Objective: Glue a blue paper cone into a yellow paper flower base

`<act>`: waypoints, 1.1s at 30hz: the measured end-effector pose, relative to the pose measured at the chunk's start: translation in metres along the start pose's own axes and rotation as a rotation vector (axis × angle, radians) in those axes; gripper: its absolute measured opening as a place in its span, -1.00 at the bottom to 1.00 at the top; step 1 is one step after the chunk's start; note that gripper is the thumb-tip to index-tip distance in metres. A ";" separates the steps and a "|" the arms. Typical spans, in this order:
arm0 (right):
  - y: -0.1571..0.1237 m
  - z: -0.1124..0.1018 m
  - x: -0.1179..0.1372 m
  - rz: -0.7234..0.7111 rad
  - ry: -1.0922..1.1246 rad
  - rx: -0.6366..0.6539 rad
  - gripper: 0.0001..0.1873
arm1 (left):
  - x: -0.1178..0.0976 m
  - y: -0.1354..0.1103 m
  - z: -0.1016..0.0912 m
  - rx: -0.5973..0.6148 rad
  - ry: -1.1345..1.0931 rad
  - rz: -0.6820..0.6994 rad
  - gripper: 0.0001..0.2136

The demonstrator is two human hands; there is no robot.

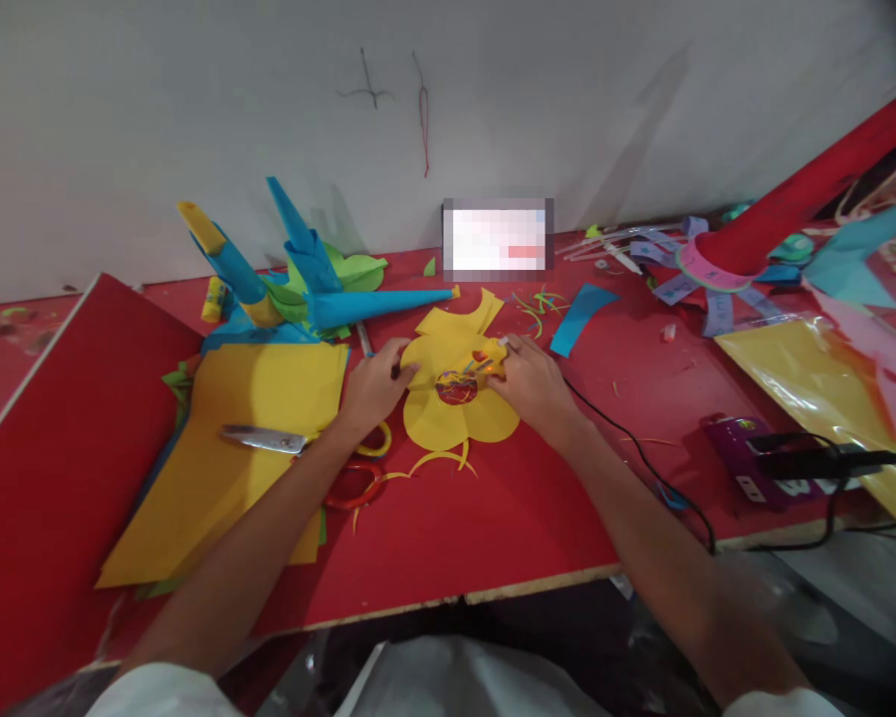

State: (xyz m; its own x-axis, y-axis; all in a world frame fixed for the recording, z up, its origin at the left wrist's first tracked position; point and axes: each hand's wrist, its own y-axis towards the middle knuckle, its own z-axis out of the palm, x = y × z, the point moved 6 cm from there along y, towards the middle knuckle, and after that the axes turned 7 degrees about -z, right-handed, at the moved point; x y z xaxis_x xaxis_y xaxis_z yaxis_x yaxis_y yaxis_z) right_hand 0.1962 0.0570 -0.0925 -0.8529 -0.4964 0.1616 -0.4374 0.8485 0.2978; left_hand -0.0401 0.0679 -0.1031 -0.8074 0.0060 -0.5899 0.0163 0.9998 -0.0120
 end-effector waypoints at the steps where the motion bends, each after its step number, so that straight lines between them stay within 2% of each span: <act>1: 0.000 -0.001 0.000 0.011 0.001 -0.003 -0.74 | 0.000 0.000 0.000 -0.001 0.003 -0.001 -0.66; 6: 0.000 -0.001 0.000 0.057 0.020 -0.002 -0.64 | 0.000 -0.001 0.000 0.002 0.003 -0.008 -0.66; 19: 0.002 0.003 0.001 -0.005 0.007 -0.032 -0.76 | 0.001 0.000 0.000 -0.003 -0.008 -0.007 -0.66; 33: 0.002 0.001 -0.001 0.016 -0.017 0.000 -0.77 | 0.002 0.000 0.001 -0.007 -0.002 0.002 -0.66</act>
State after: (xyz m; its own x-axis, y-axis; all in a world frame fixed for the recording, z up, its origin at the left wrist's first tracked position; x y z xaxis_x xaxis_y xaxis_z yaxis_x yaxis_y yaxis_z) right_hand 0.1962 0.0590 -0.0932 -0.8643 -0.4798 0.1507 -0.4237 0.8562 0.2957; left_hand -0.0413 0.0683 -0.1047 -0.8061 0.0082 -0.5918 0.0141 0.9999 -0.0053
